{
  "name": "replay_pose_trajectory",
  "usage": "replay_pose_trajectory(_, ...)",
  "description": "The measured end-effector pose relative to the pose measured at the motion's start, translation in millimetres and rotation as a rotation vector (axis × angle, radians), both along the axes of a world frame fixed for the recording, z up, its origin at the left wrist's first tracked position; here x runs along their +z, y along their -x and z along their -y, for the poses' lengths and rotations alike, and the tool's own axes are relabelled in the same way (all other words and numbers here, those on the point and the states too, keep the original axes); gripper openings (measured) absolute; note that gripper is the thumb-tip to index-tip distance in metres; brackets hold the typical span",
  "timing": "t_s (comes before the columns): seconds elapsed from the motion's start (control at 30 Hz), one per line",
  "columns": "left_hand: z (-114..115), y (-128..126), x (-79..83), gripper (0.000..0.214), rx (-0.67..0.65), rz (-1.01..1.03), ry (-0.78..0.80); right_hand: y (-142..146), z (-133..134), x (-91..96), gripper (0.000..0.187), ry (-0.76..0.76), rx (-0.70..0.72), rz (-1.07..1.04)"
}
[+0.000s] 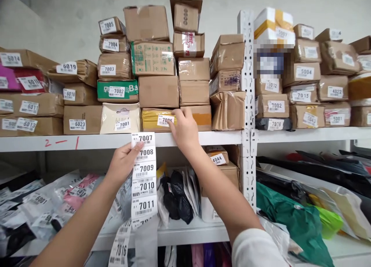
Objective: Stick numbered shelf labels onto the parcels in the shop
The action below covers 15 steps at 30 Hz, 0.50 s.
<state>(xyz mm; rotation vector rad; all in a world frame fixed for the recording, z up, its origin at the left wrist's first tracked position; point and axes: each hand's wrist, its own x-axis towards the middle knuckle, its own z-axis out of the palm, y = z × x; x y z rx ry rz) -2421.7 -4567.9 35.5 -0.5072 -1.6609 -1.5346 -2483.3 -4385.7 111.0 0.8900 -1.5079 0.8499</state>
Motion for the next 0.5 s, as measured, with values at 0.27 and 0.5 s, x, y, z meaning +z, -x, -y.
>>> replay_pose_trajectory(0.27, -12, 23, 8.4, 0.030, -0.015, -0.170, -0.151, -30, 21, -150.7, 0.052, -0.275, 0.845, 0.536)
replay_pose_trajectory(0.5, -35, 33, 2.4, 0.030, -0.024, -0.138, -0.171, -42, 10, -199.4, 0.014, -0.144, 0.385, 0.255)
